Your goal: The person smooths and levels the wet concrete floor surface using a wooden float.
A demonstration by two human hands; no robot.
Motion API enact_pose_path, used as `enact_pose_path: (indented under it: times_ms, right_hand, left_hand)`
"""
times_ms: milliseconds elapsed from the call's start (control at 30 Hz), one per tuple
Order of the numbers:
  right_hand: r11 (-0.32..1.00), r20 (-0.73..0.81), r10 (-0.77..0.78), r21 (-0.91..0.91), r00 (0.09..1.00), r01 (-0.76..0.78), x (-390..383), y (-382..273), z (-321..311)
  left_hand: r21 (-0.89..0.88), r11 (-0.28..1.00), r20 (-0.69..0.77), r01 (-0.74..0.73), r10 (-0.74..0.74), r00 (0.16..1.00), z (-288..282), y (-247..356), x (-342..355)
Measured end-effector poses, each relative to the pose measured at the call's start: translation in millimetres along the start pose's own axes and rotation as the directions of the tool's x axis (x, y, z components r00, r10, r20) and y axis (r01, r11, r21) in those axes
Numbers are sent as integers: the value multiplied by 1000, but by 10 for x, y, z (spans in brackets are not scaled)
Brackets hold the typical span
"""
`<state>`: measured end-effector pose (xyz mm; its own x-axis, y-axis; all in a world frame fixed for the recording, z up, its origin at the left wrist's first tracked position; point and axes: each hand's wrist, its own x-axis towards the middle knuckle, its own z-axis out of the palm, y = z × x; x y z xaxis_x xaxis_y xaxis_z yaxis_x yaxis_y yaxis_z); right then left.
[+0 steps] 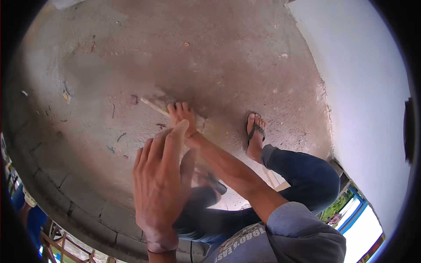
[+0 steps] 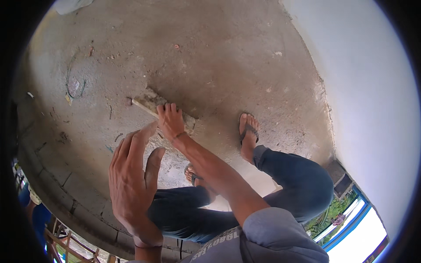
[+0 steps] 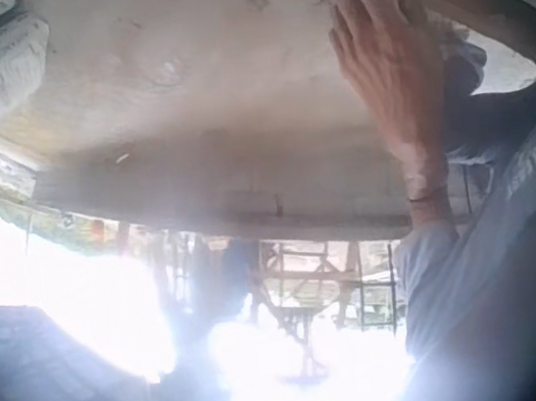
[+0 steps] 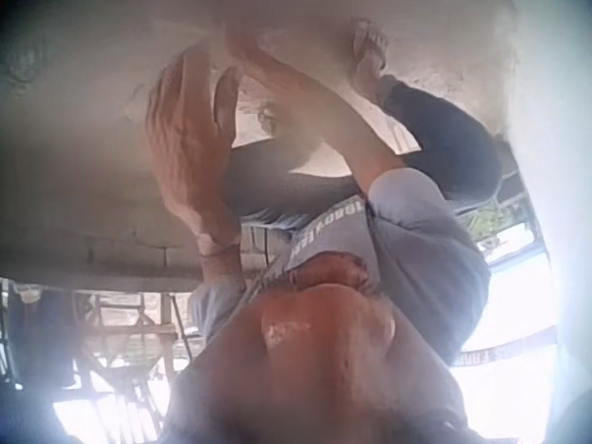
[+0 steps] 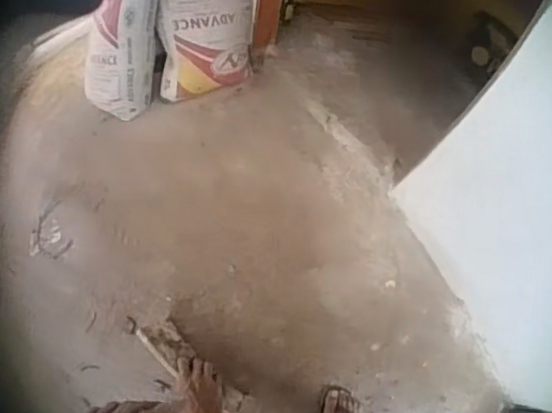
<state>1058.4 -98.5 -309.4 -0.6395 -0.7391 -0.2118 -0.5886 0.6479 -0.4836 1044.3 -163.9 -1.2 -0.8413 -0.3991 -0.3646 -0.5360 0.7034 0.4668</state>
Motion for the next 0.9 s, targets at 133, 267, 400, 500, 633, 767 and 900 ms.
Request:
enact_pose_path:
  times_ms: [133,267,400,500,633,767,900]
  right_hand:
    - [913,261,-263,378,929,152,-267,-894,409]
    - [963,-284,-51,239,957,123,19,-68,-268]
    - [818,-86,511,353,855,-453,168,1378,-1060]
    - [899,-197,419,-49,886,-436,-84,1472,-869]
    - [991,-67,100,-82,993,-105,-874,-53,318]
    - [948,449,-306,227,839,224,-1399,-1493,1132]
    - [885,114,-329,383,937,264,-872,-1052,820]
  left_hand:
    - [10,995,-199,97,-93,976,-53,-331,123]
    - [41,983,-295,181,-161,942,-164,-751,-17]
    - [-37,982,-350,187,-188,918,-223,-1064,-270]
    - [-109,983,-400,147,-178,899,-299,-1185,-397]
    - [-225,954,-421,199,-280,863,-368,-1152,-449]
    - [-182,957,-368,225,-278,887,-376,-1137,-439]
    - [-130,950,-408,284,-313,858,-470,-1296,-671]
